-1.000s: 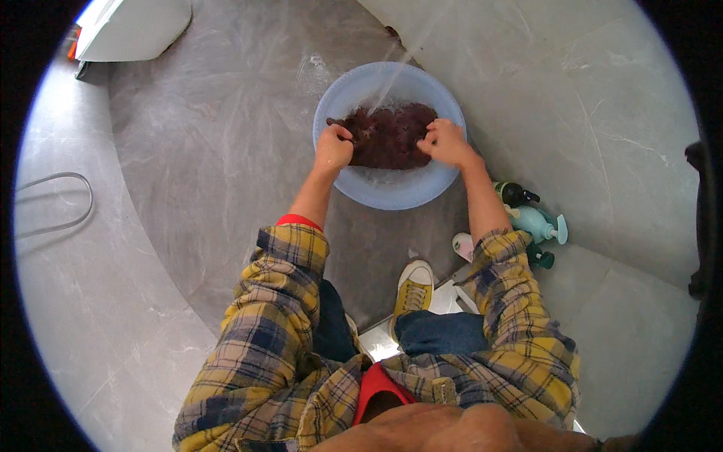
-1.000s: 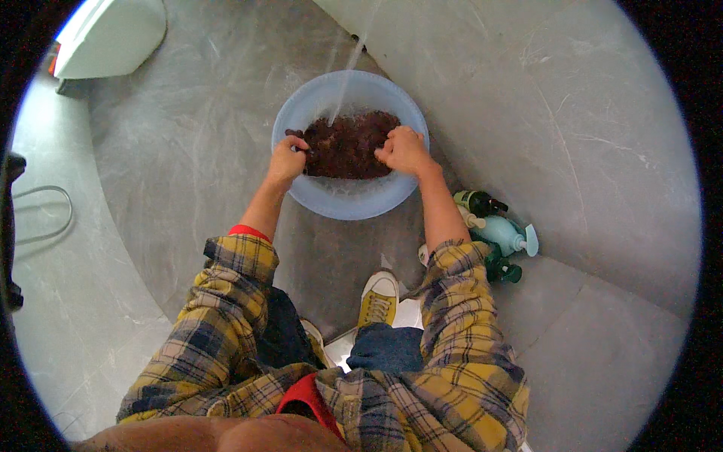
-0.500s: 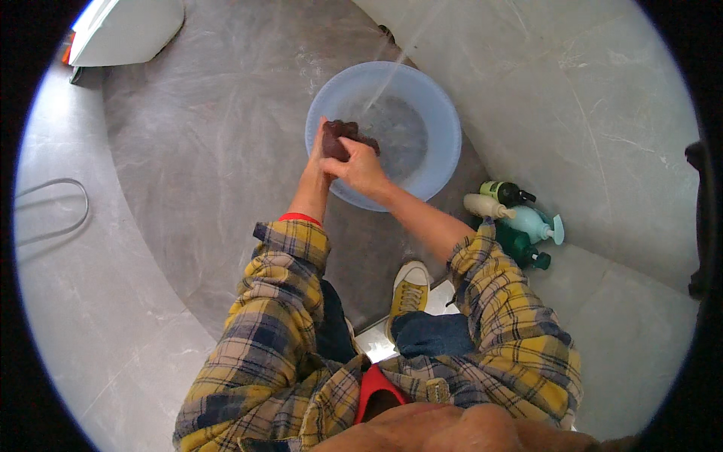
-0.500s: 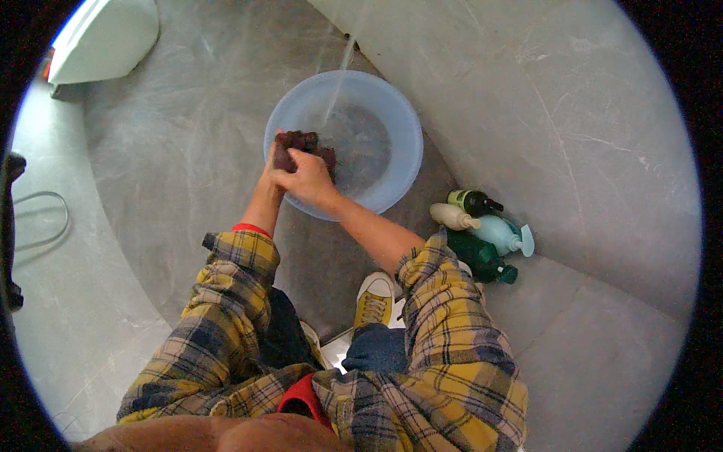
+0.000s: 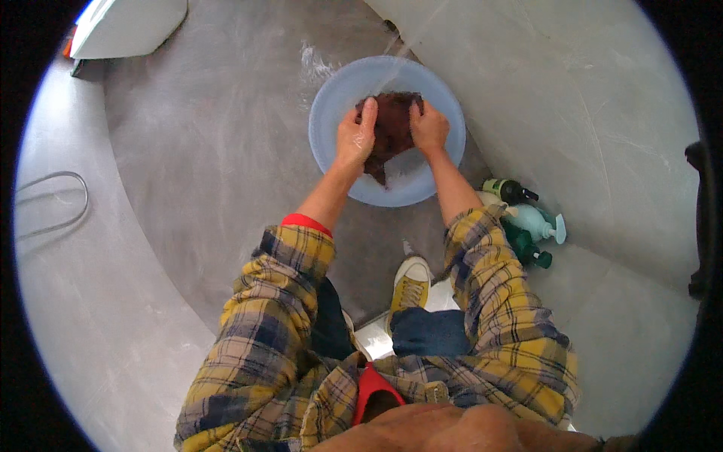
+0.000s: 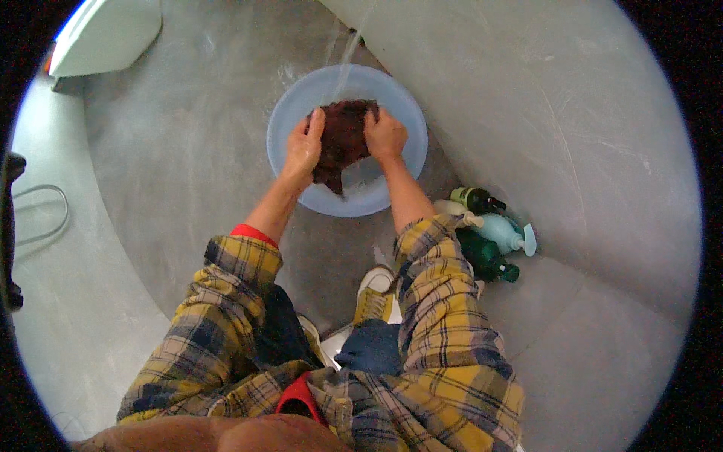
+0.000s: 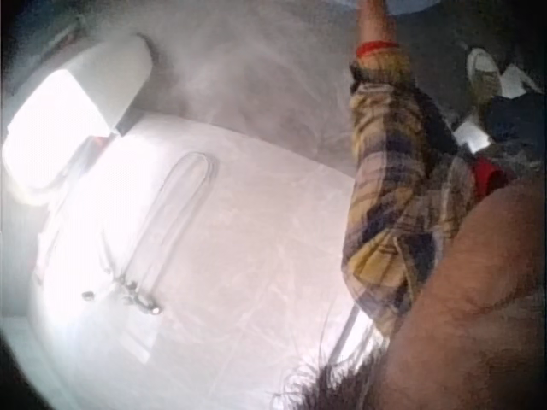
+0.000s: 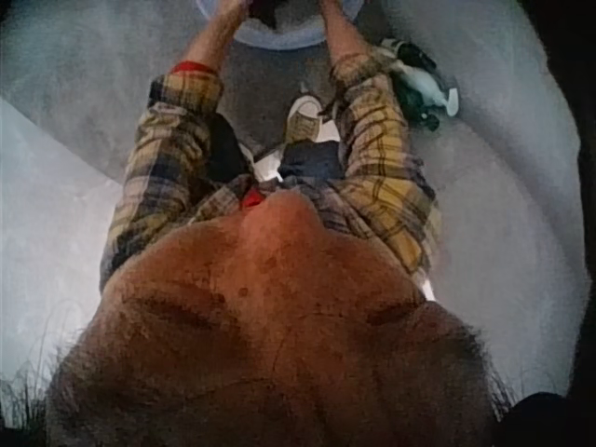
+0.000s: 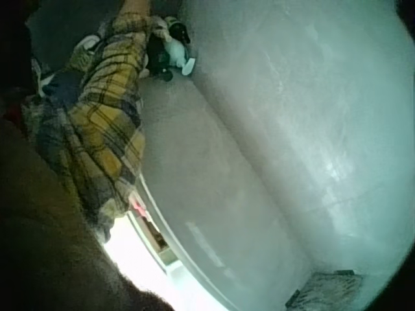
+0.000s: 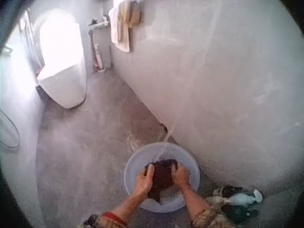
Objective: The person washes a brown cloth in a blue basin, wrings it out, and wipes the floor and toilet seat. They then pour the basin water into the toilet and place the basin on the floor.
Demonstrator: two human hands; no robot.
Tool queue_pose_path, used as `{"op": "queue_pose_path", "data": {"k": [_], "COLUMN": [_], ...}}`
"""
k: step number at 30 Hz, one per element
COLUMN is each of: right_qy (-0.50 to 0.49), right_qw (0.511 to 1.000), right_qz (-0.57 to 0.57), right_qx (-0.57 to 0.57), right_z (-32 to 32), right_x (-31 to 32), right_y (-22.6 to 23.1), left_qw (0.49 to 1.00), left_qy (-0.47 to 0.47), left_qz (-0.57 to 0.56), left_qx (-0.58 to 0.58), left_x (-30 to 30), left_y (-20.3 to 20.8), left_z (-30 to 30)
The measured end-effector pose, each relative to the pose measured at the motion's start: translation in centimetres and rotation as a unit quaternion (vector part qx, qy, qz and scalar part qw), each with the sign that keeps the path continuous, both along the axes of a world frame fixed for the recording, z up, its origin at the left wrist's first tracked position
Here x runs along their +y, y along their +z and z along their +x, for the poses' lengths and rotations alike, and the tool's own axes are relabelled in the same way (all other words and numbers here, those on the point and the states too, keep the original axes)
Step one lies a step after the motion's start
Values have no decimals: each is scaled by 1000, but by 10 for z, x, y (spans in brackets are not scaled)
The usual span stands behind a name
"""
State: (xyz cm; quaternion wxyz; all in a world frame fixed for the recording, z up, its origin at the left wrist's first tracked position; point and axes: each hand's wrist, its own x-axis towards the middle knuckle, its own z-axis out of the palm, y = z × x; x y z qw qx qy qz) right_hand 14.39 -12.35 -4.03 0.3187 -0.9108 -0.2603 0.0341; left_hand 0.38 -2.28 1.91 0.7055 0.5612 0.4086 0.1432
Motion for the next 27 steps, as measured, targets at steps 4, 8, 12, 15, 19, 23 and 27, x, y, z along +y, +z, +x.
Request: {"op": "queue_pose_path", "data": {"k": [4,8,12,15,19,23,27], "right_qy": [-29,16,124,212,305,284,119], "right_qw": [979,981,913,853,865,931,981], "right_qz": [-194,-190,4,181,288,227,155], "right_qx": [62,19,390,442,277,16,-3], "right_z": [19,-1,-47,-83,-116,-116,-37], "right_x": [-33,-20,23,41,44,50,62], "right_y": [-30,-40,-24,14,77,97,58], "left_qw": [983,996,958,918,915,909,959], "left_qy": [32,-7,1,65,-30,63,121], "left_qz": [154,16,-275,-389,-295,-316,-242], "left_qx": [97,82,83,-35,-273,-266,-77], "left_x": [17,24,16,24,35,7,-10], "left_y": [-17,-34,-46,-50,-50,-43,-23], "left_z": [-21,-37,-31,-31,-36,-21,2]}}
